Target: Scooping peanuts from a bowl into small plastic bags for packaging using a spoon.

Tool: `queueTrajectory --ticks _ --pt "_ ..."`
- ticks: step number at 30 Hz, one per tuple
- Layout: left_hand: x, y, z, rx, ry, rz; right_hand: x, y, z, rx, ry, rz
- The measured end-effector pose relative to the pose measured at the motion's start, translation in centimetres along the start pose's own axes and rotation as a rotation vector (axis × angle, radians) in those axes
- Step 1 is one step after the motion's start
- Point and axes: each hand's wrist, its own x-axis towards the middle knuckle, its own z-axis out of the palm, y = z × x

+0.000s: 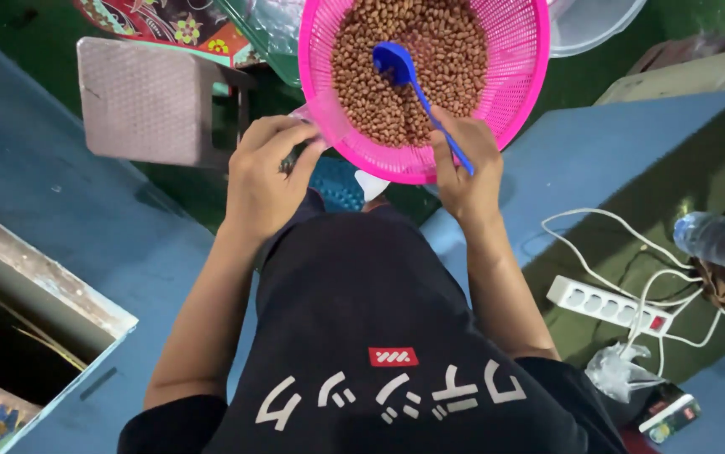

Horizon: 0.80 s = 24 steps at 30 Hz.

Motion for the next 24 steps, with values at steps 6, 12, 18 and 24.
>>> queueTrajectory --ticks 6,12,18,24 --pt "1.6 -1.9 -0.2 -0.005 -0.095 0.068 -0.3 -0.6 0.3 0.129 0.125 0.218" --pt "4.2 -4.0 1.3 0.012 -0.072 0.339 -1.1 -1.8 0.3 0.154 0.239 0.261" --pt "6.6 -5.2 3.4 0.104 -0.101 0.553 -2.1 -2.8 -0.1 0.31 0.354 0.25" --pt "7.0 -7.0 6.8 0.08 -0.156 0.456 -2.1 -5.9 -0.9 0.07 0.387 0.064"
